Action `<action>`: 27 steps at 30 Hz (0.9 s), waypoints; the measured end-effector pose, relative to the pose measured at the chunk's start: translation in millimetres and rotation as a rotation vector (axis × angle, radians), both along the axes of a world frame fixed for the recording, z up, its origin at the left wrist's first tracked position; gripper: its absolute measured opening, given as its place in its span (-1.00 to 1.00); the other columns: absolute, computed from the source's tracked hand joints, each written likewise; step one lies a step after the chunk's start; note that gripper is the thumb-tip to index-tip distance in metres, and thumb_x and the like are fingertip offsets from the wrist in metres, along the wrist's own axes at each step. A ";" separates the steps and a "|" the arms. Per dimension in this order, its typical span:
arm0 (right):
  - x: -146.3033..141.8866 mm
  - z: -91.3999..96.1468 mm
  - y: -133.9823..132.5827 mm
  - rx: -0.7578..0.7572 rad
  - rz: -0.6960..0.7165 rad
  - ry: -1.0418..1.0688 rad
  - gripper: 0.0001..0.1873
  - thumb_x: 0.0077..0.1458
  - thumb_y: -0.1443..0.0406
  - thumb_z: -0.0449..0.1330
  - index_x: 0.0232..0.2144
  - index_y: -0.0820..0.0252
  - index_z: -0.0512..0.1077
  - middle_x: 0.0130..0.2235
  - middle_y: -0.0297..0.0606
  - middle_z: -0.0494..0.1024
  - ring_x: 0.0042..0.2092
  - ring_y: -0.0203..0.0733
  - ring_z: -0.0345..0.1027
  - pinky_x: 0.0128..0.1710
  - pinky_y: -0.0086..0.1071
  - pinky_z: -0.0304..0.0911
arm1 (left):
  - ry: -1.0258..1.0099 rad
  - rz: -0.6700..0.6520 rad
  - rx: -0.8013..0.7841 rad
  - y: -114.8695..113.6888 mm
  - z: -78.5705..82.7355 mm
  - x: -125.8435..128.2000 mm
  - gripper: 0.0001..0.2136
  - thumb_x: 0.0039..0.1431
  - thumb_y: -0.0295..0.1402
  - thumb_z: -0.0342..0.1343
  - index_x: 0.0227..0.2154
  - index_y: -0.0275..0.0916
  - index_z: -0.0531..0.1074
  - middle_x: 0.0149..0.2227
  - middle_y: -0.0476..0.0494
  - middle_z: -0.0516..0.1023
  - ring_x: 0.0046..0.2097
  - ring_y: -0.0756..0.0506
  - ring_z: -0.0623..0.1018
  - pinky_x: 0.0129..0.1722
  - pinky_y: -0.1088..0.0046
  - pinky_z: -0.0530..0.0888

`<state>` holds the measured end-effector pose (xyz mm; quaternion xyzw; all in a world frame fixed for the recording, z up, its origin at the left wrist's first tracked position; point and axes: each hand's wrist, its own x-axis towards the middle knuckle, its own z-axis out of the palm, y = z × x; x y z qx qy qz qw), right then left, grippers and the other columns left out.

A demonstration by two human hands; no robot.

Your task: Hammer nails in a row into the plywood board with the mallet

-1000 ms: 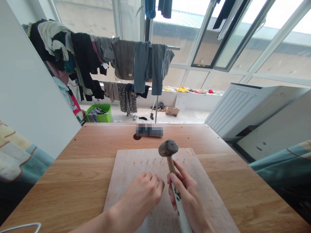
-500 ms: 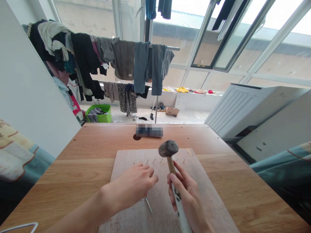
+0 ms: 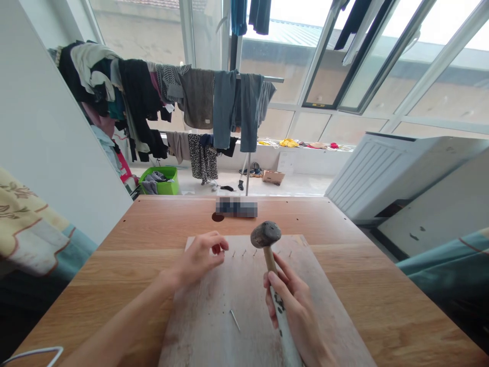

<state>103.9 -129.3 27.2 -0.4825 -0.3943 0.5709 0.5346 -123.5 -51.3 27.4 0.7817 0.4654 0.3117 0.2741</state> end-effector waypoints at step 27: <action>1.7 -5.1 -1.1 0.000 0.048 -0.024 -0.29 0.15 0.00 0.28 0.21 0.27 0.32 -0.42 -0.43 0.41 -0.65 -0.41 0.20 -0.80 -0.53 0.18 | 0.783 -0.021 0.157 -14.2 10.8 5.2 -0.82 0.14 -0.63 -0.01 -0.30 -0.28 0.43 -0.18 -0.24 0.47 -0.15 -0.21 0.50 -0.13 0.24 0.46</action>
